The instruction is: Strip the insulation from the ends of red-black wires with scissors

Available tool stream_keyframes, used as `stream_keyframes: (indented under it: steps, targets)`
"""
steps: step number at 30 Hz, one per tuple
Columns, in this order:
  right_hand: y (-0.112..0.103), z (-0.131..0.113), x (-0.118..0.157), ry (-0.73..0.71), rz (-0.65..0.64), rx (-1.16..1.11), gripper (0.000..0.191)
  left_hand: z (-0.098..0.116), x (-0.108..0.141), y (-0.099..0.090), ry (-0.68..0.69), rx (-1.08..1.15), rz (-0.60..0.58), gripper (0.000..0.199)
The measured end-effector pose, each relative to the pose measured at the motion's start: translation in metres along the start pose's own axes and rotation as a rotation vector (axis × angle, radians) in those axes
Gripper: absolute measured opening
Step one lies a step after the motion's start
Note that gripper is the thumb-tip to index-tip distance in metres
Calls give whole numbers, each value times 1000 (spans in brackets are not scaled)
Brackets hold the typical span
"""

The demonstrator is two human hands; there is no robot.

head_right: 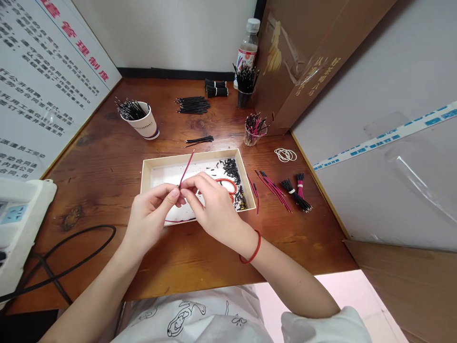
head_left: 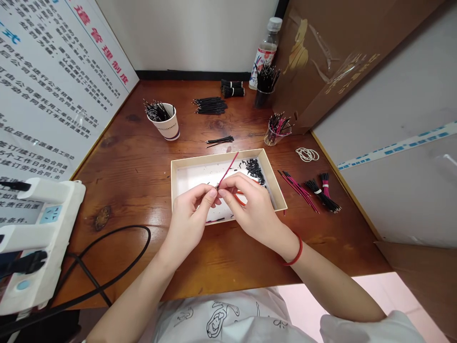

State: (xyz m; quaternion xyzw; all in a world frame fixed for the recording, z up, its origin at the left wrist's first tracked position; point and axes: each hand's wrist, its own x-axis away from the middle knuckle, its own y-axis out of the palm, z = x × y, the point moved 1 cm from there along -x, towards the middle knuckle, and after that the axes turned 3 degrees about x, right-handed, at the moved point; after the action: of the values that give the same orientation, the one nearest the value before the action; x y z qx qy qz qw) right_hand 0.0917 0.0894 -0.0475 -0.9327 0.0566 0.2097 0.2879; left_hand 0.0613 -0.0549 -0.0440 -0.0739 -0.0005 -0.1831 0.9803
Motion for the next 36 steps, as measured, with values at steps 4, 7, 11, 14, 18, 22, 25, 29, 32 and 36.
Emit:
stream_keyframes:
  steps: [4, 7, 11, 14, 18, 22, 25, 29, 32, 36]
  targets:
    - [-5, -1, -3, 79, -14, -106, 7, 1, 0, -2, 15, -28, -1, 23]
    - [-10, 0, -5, 77, -74, -131, 11, 2, -1, -5, 11, -16, -30, 24]
    - [-14, 1, -7, 33, -115, -128, 12, 1, -2, -8, -22, 55, -90, 23]
    - [-15, 1, -6, 9, -136, -96, 11, 0, -3, -10, -53, 79, -121, 23]
    - [-16, 1, -5, -80, -140, -18, 11, 0, -4, -10, -56, 24, -120, 24]
    - [-18, 1, -6, -129, -160, 69, 13, 0, -3, -11, -36, -41, -117, 24]
    - [-20, 0, -6, -147, -161, 100, 14, 0, -3, -11, -30, -54, -130, 24]
    - [-18, -1, -6, -169, -120, 169, 16, 1, -3, -10, -22, -69, -146, 24]
    - [-14, -2, -6, -186, -79, 230, 16, 5, -2, -8, 51, -170, -144, 25]
    - [-11, -4, -4, -205, -16, 370, 19, 10, 1, -7, 170, -305, -133, 26]
